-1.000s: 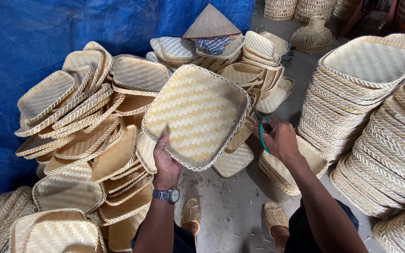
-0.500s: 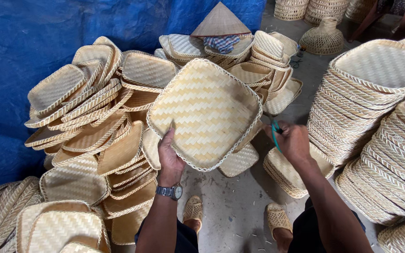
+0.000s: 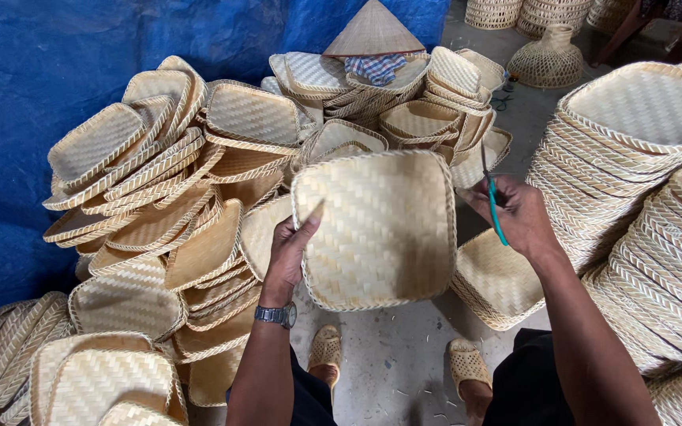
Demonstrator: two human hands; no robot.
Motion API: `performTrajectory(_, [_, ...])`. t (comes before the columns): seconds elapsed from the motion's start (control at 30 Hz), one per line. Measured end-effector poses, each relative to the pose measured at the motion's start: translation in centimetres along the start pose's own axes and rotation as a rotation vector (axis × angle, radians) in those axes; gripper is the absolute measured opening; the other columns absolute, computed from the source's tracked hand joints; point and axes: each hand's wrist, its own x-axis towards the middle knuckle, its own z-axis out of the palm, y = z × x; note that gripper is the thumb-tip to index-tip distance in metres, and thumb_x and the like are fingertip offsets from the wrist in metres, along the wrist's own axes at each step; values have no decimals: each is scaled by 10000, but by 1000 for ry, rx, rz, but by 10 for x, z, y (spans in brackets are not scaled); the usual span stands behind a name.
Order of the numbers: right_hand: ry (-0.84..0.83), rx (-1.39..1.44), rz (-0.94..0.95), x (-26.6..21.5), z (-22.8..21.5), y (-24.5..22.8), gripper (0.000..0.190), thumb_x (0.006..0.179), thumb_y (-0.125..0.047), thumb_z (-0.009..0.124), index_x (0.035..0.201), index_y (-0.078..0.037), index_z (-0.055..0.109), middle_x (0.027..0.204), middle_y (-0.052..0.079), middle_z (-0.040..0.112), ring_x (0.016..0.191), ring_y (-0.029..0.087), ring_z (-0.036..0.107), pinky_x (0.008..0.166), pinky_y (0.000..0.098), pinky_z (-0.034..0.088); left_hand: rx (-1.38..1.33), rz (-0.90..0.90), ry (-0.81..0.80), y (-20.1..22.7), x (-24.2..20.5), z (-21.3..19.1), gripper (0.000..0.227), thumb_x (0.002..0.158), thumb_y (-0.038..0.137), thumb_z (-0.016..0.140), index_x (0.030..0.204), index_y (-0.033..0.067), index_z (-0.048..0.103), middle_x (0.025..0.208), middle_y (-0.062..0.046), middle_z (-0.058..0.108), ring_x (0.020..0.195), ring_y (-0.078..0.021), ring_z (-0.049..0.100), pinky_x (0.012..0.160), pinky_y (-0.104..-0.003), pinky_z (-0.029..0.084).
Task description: The person trims the edges of woven bamboo trays using scissors, handling several trays from a large pile and moving them aside after finishing.
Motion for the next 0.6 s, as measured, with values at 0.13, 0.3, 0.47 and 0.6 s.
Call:
performTrajectory(0.13, [-15,-82,-180,3,-4,-16,276,886,-302,784,980,-43,758,830,68,740,708,119,677,654,317,541,67,-59,-95,5,-3,5,401,959,246,733,1276,1,714,1085,-55,758,923,-98,674,823,-291,556])
performTrajectory(0.3, [-132,-357,18,-1,-2,-28,346,880,-391,809,924,-50,772,651,154,699,570,257,665,611,400,532,194,-76,-149,12,-4,10,422,963,278,700,1323,57,691,1137,9,752,1007,-45,643,912,-229,511])
performTrajectory(0.47, [-61,-350,-75,-3,5,-9,303,876,-361,793,895,-59,767,642,145,690,529,251,660,575,416,526,222,-58,-96,6,5,11,405,995,303,693,1293,29,717,1052,21,733,932,-42,612,836,-227,517])
performTrajectory(0.6, [9,-353,-61,1,-1,23,266,902,-314,774,904,-48,760,644,146,683,498,250,641,567,416,520,191,-90,-69,-4,7,3,400,1023,313,654,1284,17,717,1034,-3,741,900,-64,629,783,-223,530])
